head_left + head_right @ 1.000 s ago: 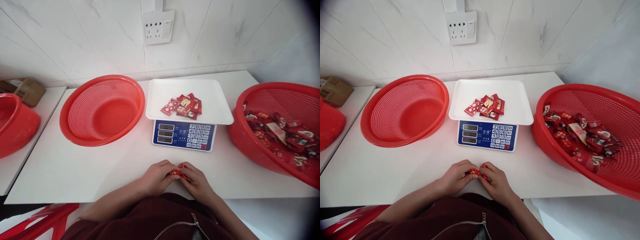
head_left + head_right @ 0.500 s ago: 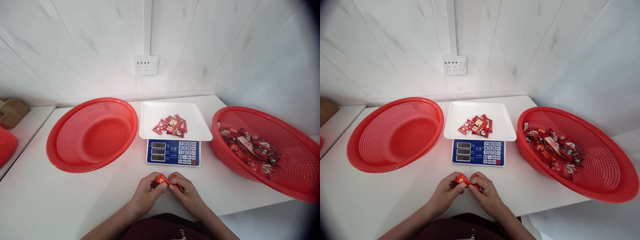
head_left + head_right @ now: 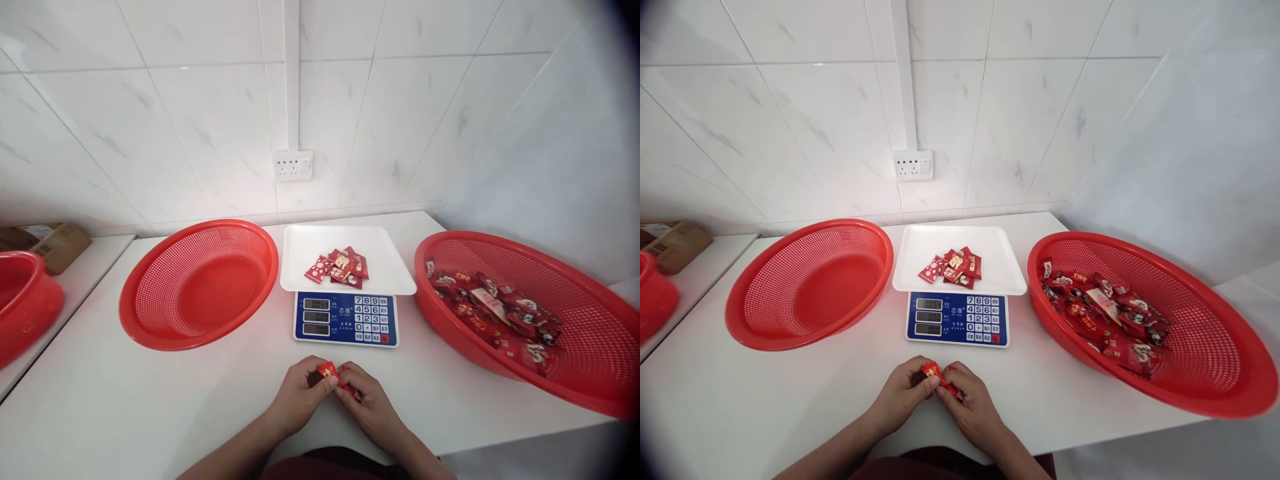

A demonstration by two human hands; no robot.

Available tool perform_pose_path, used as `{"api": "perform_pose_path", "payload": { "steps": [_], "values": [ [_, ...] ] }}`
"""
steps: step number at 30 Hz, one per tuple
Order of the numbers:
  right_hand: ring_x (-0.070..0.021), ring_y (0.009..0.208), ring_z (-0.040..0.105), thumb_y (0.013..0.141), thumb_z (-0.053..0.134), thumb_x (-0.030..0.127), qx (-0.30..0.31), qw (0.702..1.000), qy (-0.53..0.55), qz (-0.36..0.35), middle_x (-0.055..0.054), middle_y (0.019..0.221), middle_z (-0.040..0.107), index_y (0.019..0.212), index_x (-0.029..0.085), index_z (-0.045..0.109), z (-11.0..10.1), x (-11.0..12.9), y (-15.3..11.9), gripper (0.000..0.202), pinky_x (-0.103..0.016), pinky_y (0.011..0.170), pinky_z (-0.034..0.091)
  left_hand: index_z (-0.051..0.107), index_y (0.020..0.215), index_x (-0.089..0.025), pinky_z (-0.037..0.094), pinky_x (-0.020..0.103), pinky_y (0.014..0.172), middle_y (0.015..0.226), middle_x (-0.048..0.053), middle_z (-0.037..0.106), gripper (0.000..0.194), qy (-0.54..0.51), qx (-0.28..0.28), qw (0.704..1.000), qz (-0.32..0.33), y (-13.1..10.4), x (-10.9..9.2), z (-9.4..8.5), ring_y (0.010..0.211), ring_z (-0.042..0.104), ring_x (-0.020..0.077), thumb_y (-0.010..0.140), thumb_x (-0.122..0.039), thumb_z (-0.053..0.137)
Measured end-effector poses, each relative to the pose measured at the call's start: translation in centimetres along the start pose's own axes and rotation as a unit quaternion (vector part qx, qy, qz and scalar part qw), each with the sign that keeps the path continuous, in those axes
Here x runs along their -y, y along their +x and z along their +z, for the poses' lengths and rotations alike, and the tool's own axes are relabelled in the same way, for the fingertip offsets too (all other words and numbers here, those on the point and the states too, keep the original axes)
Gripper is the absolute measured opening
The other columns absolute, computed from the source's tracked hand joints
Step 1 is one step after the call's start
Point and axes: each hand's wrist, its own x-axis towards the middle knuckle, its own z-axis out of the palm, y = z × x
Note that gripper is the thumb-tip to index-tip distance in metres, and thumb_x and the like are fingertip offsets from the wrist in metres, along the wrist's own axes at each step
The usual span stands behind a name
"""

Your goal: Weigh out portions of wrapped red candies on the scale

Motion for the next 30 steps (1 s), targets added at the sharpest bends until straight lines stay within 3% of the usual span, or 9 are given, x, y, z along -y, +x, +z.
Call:
{"api": "perform_pose_path", "payload": {
  "steps": [5, 13, 20, 30],
  "values": [
    [-0.0142, 0.072, 0.055, 0.089, 0.046, 0.036, -0.006, 1.000, 0.003, -0.019, -0.002, 0.077, 0.055, 0.072, 0.021, 0.057, -0.1, 0.1, -0.1, 0.026, -0.026, 0.066, 0.045, 0.057, 0.081, -0.016, 0.040, 0.026, 0.063, 0.069, 0.000, 0.053, 0.037, -0.041, 0.023, 0.998, 0.028, 0.7, 0.9, 0.3, 0.063, 0.047, 0.0128, 0.079, -0.053, 0.056],
    [-0.0142, 0.069, 0.054, 0.088, 0.047, 0.038, -0.014, 0.999, 0.010, -0.050, -0.002, 0.077, 0.056, 0.074, 0.020, 0.060, -0.4, -0.2, -0.5, 0.026, -0.026, 0.064, 0.045, 0.052, 0.076, -0.016, 0.039, 0.025, 0.060, 0.064, -0.002, 0.052, 0.042, -0.038, -0.002, 0.999, 0.039, 0.4, 0.8, 0.7, 0.058, 0.047, 0.0110, 0.073, -0.057, 0.061],
    [-0.0138, 0.068, 0.053, 0.089, 0.046, 0.036, -0.008, 0.998, -0.006, -0.065, -0.001, 0.076, 0.055, 0.075, 0.020, 0.059, -0.3, -0.3, -0.9, 0.025, -0.026, 0.064, 0.044, 0.047, 0.068, -0.016, 0.038, 0.024, 0.054, 0.060, -0.002, 0.055, 0.045, -0.053, -0.001, 0.998, 0.028, 0.4, 0.9, 0.3, 0.051, 0.047, 0.0090, 0.064, -0.056, 0.070],
    [-0.0150, 0.066, 0.054, 0.088, 0.045, 0.040, -0.034, 0.996, -0.044, -0.069, -0.002, 0.073, 0.056, 0.071, 0.020, 0.060, 0.1, 0.1, -0.9, 0.031, -0.028, 0.063, 0.045, 0.046, 0.067, -0.016, 0.034, 0.022, 0.050, 0.055, -0.004, 0.053, 0.042, -0.039, -0.021, 0.998, 0.048, 0.4, 1.4, 0.5, 0.047, 0.043, 0.0075, 0.069, -0.052, 0.068]
  ]
}}
